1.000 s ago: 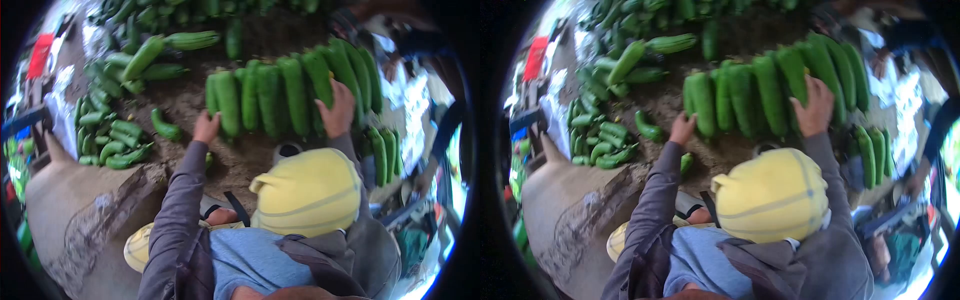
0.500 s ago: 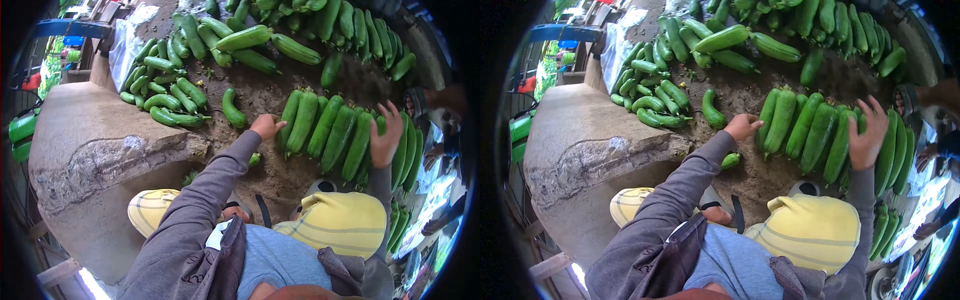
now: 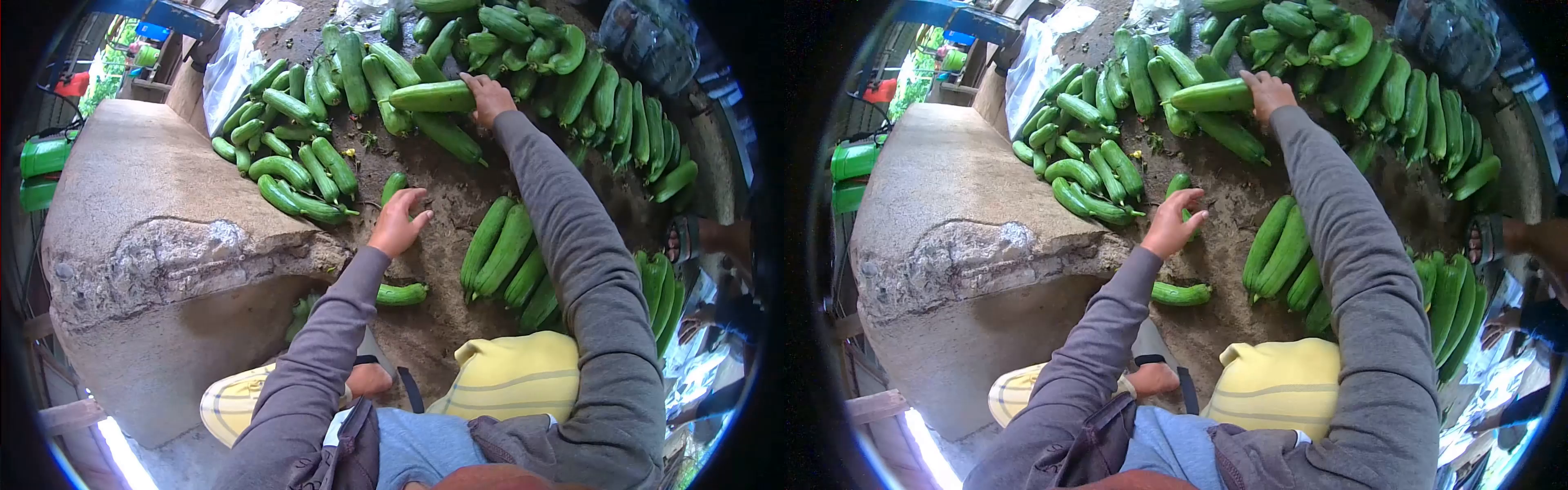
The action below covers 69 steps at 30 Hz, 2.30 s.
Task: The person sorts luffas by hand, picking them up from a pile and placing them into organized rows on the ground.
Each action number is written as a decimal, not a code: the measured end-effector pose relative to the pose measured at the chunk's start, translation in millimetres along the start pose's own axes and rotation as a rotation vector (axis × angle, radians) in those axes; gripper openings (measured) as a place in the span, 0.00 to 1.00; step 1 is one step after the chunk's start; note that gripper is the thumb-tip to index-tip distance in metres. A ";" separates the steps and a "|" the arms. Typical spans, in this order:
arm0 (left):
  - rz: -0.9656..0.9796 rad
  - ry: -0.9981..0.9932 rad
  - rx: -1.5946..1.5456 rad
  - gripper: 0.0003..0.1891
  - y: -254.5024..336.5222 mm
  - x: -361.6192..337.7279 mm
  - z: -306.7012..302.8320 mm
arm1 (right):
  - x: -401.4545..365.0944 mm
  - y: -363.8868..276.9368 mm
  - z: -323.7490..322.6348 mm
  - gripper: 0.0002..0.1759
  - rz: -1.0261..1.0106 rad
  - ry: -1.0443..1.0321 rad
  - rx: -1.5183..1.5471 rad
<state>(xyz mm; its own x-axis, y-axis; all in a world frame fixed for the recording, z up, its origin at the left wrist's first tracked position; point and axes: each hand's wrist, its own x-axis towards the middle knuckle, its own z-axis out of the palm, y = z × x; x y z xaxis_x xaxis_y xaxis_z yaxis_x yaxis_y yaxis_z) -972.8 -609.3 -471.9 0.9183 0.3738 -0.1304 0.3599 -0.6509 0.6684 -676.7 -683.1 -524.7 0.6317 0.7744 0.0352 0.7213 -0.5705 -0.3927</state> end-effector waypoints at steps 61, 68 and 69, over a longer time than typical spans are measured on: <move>-0.754 -0.012 -1.073 0.21 -18.6 120.5 62.3 | -102.7 106.5 10.0 0.35 0.154 -0.012 0.486; -0.724 0.017 -1.282 0.19 -30.8 76.7 56.4 | -130.6 97.0 -40.8 0.29 0.532 -0.256 2.002; -0.739 0.006 -1.240 0.19 -34.7 73.9 55.1 | -135.9 97.5 -43.2 0.30 0.506 -0.273 2.115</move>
<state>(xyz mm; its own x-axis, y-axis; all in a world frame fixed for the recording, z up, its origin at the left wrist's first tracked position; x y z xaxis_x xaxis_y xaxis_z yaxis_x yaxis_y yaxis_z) -908.3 -595.5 -545.1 0.5870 0.3702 -0.7200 0.3679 0.6703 0.6445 -679.9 -855.8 -528.1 0.4322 0.8156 -0.3848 -0.8509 0.2275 -0.4734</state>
